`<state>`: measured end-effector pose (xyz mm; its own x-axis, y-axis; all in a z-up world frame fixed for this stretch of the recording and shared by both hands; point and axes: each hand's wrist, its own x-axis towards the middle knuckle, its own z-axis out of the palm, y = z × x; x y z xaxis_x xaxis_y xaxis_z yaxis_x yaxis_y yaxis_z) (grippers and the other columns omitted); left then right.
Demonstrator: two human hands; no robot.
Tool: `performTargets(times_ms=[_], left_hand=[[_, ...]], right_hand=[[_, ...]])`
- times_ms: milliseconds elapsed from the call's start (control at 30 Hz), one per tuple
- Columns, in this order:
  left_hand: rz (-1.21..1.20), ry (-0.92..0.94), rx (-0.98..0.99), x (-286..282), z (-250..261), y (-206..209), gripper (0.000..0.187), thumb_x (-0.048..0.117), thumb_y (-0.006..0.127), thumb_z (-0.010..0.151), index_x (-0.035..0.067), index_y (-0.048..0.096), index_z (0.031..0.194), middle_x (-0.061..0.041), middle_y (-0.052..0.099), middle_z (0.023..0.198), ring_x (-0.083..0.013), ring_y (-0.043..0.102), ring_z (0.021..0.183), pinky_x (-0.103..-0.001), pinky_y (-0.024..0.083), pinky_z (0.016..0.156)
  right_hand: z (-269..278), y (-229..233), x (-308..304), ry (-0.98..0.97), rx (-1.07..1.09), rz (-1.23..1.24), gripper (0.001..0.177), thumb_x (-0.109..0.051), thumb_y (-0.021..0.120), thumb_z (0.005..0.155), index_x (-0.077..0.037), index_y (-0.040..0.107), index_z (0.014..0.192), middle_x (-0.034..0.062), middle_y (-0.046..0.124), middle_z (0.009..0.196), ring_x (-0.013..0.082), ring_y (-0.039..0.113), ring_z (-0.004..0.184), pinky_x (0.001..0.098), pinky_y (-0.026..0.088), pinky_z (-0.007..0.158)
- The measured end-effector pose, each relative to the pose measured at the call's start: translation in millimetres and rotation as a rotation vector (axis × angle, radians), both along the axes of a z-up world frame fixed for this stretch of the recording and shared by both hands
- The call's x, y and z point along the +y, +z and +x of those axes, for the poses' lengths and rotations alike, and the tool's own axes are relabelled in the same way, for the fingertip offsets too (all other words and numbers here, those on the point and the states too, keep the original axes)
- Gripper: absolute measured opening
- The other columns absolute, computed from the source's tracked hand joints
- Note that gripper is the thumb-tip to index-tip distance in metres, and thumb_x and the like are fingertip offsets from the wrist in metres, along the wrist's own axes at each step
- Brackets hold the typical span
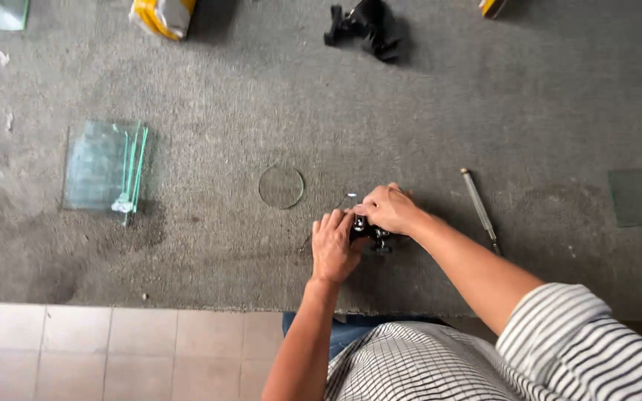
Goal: Cutting a circular piece of glass using a circular glass cutter and manual tools
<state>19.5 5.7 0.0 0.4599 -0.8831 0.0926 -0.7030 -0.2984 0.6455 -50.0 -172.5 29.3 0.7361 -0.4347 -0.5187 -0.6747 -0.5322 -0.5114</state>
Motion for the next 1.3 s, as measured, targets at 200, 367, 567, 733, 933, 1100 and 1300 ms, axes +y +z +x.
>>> performTargets(times_ms=[200,367,567,733,933,1100,1300], left_hand=[[0.048,0.029,-0.141,-1.6,8.1,2.5,0.068,0.038,0.089,0.068,0.021,0.064,0.129,0.001,0.061,0.117,-0.0258,0.058,0.104,-0.042,0.047,0.083],[0.013,0.162,-0.215,32.4,5.2,20.8,0.096,0.043,0.093,0.062,0.019,0.053,0.146,-0.009,0.051,0.149,-0.0373,0.052,0.122,-0.052,0.045,0.093],[0.255,0.53,-0.207,48.0,55.0,7.7,0.107,0.074,0.074,0.074,0.022,0.035,0.159,-0.019,0.031,0.161,-0.0431,0.029,0.144,-0.063,0.031,0.108],[0.611,0.424,-0.108,5.9,62.5,50.3,0.142,0.057,0.092,0.06,0.018,0.009,0.167,-0.033,0.005,0.168,-0.0505,-0.001,0.155,-0.07,-0.003,0.117],[0.694,0.418,-0.042,-6.1,73.8,52.8,0.155,0.043,0.1,0.054,0.017,-0.002,0.167,-0.035,-0.007,0.167,-0.0512,-0.017,0.152,-0.074,-0.013,0.111],[0.691,0.423,0.006,-5.2,77.2,50.7,0.159,0.041,0.102,0.052,0.018,-0.005,0.167,-0.035,-0.008,0.167,-0.051,-0.019,0.152,-0.074,-0.014,0.11],[0.678,0.417,0.052,-4.5,83.5,47.7,0.157,0.041,0.102,0.053,0.019,-0.004,0.167,-0.034,-0.01,0.167,-0.0505,-0.018,0.152,-0.075,-0.013,0.111]], right_hand=[[-3.1,15.5,-20.4,-0.192,-0.291,-0.169,0.045,-0.059,0.082,0.074,-0.015,0.075,0.073,0.011,0.073,0.074,0.035,0.073,0.087,0.044,0.053,0.089],[-89.0,2.6,-4.6,-0.359,-0.721,-0.39,0.02,-0.037,0.076,0.092,-0.019,0.069,0.087,-0.0017,0.06,0.078,0.0212,0.064,0.083,0.0361,0.05,0.081],[-130.2,-17.2,20.4,-0.38,-0.581,-0.426,0.009,-0.022,0.081,0.085,-0.019,0.075,0.092,-0.0016,0.067,0.095,0.0218,0.068,0.095,0.0368,0.054,0.084],[-124.9,-22.8,17.8,-0.33,-0.574,-0.432,0.013,-0.025,0.088,0.08,-0.021,0.078,0.088,-0.0008,0.061,0.091,0.0216,0.059,0.094,0.0355,0.051,0.088],[-118.0,-19.7,3.2,-0.227,-0.423,-0.332,0.012,-0.026,0.087,0.079,-0.021,0.077,0.076,0.0034,0.062,0.077,0.0269,0.061,0.081,0.0381,0.052,0.084],[-118.2,-0.8,36.0,-0.342,-0.131,-0.169,0.019,-0.031,0.082,0.083,-0.015,0.075,0.075,0.0089,0.062,0.071,0.0328,0.063,0.076,0.0435,0.052,0.079],[-91.0,2.9,120.3,-0.648,0.058,-0.01,0.02,-0.035,0.08,0.082,-0.017,0.08,0.072,0.0102,0.067,0.066,0.0324,0.069,0.07,0.0422,0.054,0.067]])
